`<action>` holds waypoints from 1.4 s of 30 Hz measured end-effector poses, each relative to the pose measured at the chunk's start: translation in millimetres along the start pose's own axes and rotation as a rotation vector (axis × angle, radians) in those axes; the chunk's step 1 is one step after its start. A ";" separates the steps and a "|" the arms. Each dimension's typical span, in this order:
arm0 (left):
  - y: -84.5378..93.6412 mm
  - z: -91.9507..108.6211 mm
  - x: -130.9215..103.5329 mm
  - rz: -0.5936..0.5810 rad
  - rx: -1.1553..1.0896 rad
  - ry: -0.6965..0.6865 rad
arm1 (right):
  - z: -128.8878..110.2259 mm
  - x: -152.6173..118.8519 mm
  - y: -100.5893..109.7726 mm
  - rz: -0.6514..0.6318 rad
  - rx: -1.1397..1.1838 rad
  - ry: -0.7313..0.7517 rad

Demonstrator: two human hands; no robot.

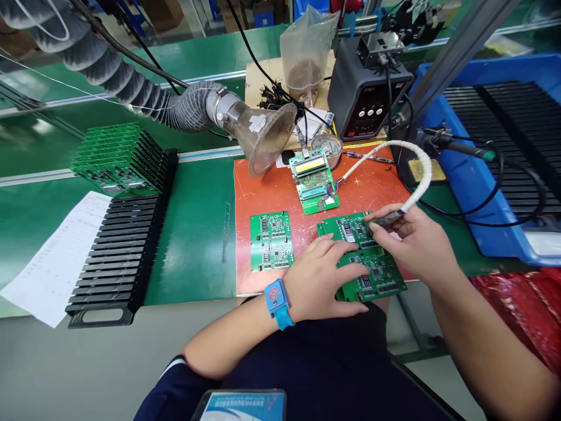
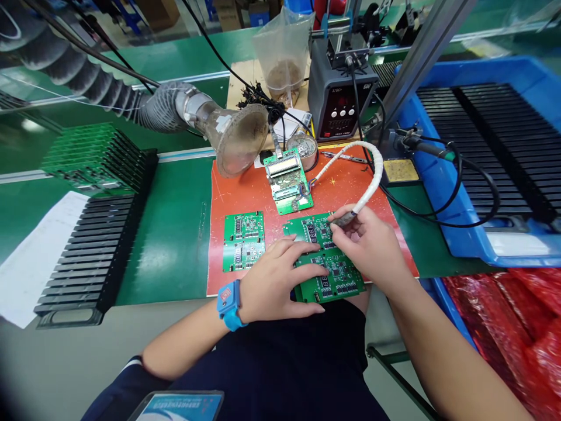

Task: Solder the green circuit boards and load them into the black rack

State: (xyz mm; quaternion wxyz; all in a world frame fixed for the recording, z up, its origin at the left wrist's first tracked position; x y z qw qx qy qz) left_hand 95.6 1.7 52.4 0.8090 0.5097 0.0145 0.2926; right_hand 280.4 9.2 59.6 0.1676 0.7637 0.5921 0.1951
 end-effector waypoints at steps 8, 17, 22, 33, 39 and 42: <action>-0.9 -0.3 -0.6 0.025 -0.008 -0.009 | 6.3 2.2 -0.8 -0.069 0.077 0.028; -0.6 0.3 -0.5 0.039 -0.009 -0.013 | 8.4 1.6 1.4 -0.128 0.130 0.027; -0.4 0.7 -1.1 0.044 -0.013 -0.011 | 7.5 1.9 0.1 -0.124 0.132 0.036; -1.9 0.2 -2.0 0.041 -0.007 -0.006 | 2.8 1.4 0.6 -0.110 0.115 0.051; -1.6 -0.5 -1.0 0.057 -0.026 0.018 | 2.4 1.2 0.9 -0.106 0.090 0.061; -1.8 -0.9 -0.6 0.057 -0.033 0.026 | 2.2 1.3 1.1 -0.105 0.092 0.075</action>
Point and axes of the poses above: each hand's wrist, its own x-axis towards the middle knuckle, its own y-axis out of the back of the hand, z = x × y, the point moved 4 cm from there along x, towards the middle knuckle, and after that the axes turned 1 degree about y, right-handed, at the moved point
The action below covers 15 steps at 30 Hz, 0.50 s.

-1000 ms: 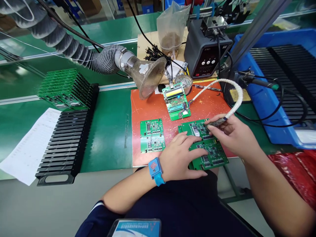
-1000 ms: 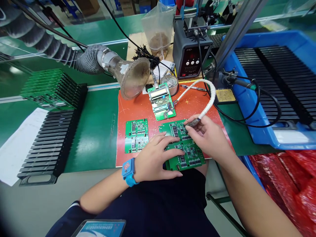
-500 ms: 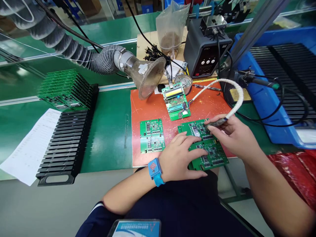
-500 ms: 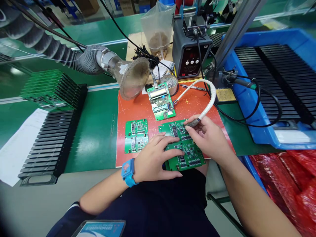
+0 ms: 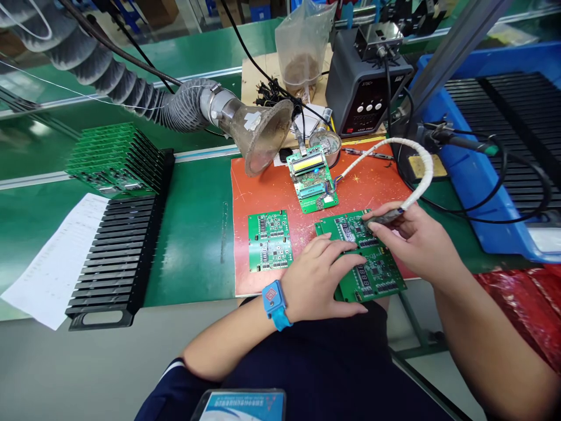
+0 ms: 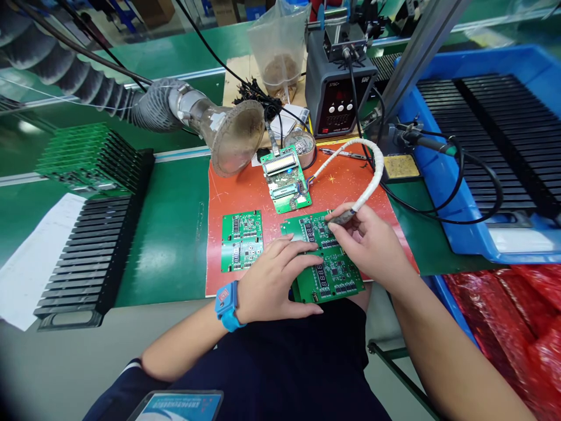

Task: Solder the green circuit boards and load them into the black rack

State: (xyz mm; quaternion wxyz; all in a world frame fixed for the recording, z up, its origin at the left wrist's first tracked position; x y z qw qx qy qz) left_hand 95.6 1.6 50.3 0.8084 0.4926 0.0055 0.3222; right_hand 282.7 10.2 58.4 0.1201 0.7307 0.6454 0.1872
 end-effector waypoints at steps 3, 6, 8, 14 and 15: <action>0.0 0.1 0.0 -0.009 0.011 -0.008 | 0.6 -0.2 0.2 -0.006 -0.004 0.003; 0.7 0.2 -0.5 -0.008 0.021 -0.016 | 1.3 -0.9 0.6 0.000 -0.010 -0.001; 1.0 0.3 -0.8 -0.002 0.022 -0.016 | 2.3 -1.6 0.6 0.005 -0.022 -0.013; 0.3 0.4 -1.4 0.007 0.013 -0.018 | 5.9 -3.1 -0.3 0.017 -0.034 -0.039; 0.1 0.2 -1.4 0.002 0.012 -0.017 | 6.3 -3.0 -0.5 0.017 -0.029 -0.038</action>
Point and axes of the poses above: each hand's wrist, its own x-axis towards the middle knuckle, its own y-axis out of the back of the hand, z = x × y, the point moved 4 cm from there along x, towards the middle knuckle, and after that the axes turned 1 degree about y, right-handed, at the moved point
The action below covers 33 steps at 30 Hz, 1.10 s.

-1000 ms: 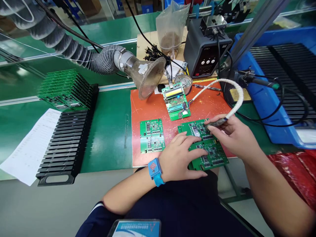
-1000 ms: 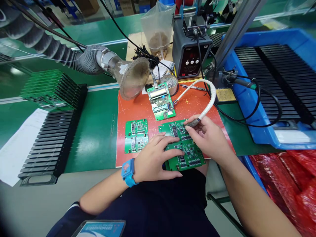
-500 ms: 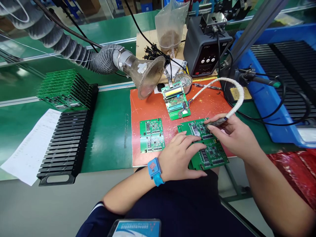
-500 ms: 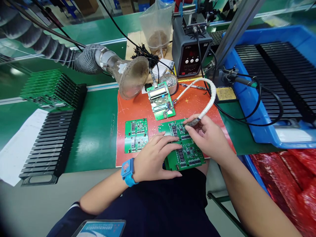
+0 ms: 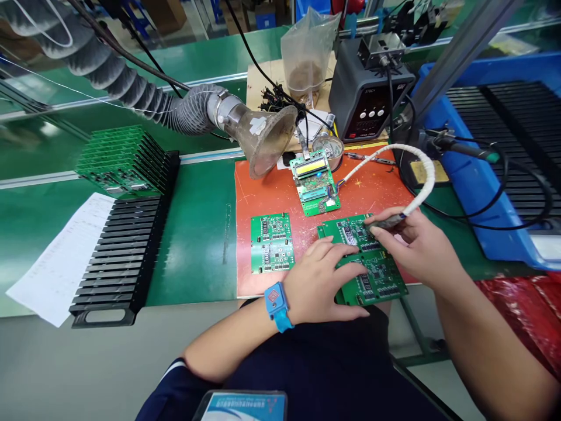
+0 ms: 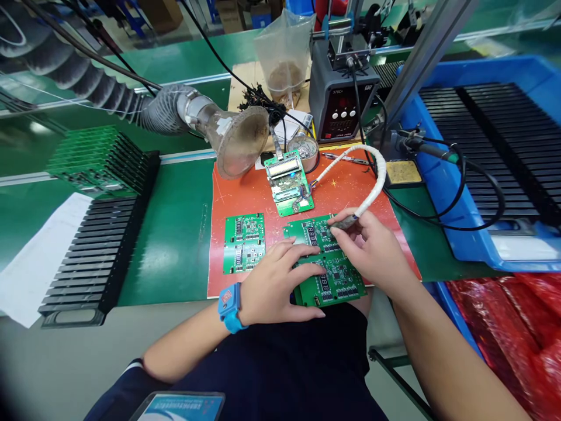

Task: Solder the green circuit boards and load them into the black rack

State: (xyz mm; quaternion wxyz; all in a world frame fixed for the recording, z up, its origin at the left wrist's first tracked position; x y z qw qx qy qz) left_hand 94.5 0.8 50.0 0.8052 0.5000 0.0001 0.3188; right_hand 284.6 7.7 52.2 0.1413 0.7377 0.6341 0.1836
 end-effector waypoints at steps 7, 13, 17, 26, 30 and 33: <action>0.8 -0.1 0.3 0.012 0.015 -0.008 | -0.6 0.1 0.2 0.006 0.021 0.001; 0.8 -0.1 0.6 0.014 0.006 -0.011 | -1.7 0.0 -1.0 0.005 0.026 0.002; 0.8 -0.4 0.7 -0.015 0.003 0.001 | -3.2 1.8 -2.4 0.009 0.061 -0.006; 4.4 0.9 3.0 -0.095 0.005 0.036 | -10.4 -43.3 22.7 -0.050 -0.062 0.025; 3.4 0.5 2.8 -0.087 0.004 0.036 | -6.5 -61.0 21.7 -0.117 -0.146 0.042; 2.8 0.4 2.1 -0.080 0.013 0.040 | -5.7 -61.9 18.5 -0.098 -0.158 0.041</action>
Point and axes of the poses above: each hand's wrist, its own x-axis towards the middle knuckle, its own y-axis out of the back of the hand, z = x × y, the point moved 4 cm from there along x, towards the middle knuckle, and after that the axes turned 1 degree about y, right-handed, at the moved point
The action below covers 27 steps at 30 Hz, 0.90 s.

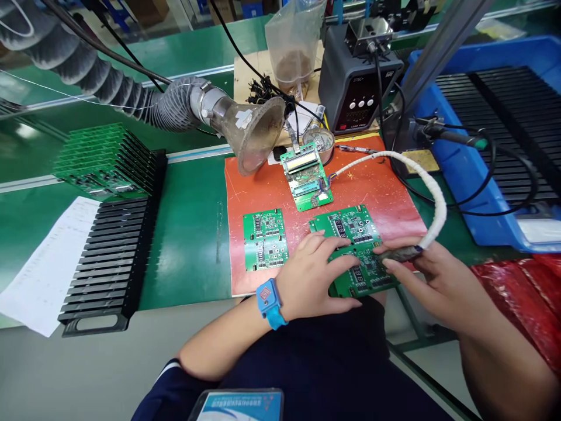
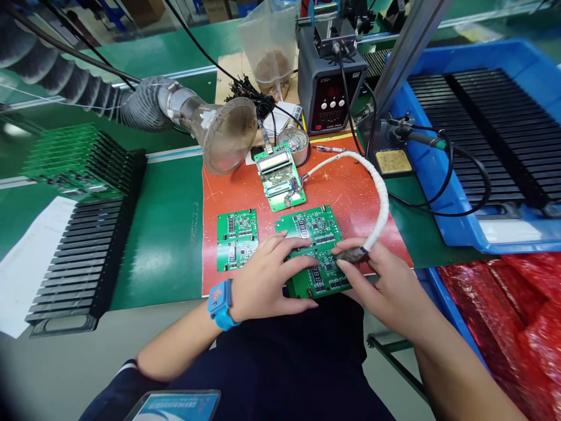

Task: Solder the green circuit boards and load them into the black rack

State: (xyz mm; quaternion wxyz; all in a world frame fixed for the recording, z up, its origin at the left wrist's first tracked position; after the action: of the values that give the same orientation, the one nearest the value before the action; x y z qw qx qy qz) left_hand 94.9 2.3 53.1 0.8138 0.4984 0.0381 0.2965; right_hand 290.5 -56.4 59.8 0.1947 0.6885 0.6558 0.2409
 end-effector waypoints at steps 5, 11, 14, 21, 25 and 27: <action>0.4 0.8 -0.1 0.002 0.005 0.002 | -3.7 1.2 -1.6 -0.008 -0.056 -0.001; 0.9 1.5 0.4 0.010 0.001 0.007 | -8.1 0.7 -1.4 -0.014 -0.099 0.033; 0.4 1.1 0.4 0.025 -0.007 0.011 | -5.8 1.5 -3.1 -0.004 -0.112 0.043; -2.1 0.6 -0.3 0.065 -0.014 -0.014 | 4.6 1.6 -4.5 0.067 -0.178 0.080; -3.3 -0.4 -0.7 0.051 -0.021 -0.007 | 2.6 2.4 -3.7 0.031 -0.131 0.061; -3.9 -1.0 -0.6 0.040 -0.025 -0.001 | 1.1 2.8 -3.2 0.012 -0.114 0.050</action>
State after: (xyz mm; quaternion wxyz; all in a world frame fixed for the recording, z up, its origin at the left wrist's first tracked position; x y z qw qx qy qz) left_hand 95.8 1.5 49.3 0.8139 0.4890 0.0241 0.3128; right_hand 288.6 -53.4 57.2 0.2156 0.6738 0.6416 0.2963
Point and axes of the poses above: each hand's wrist, its own x-axis towards the middle knuckle, its own y-axis out of the back of the hand, z = x × y, the point moved 4 cm from there along x, towards the middle knuckle, and after that the axes turned 1 degree about y, right-handed, at the moved point
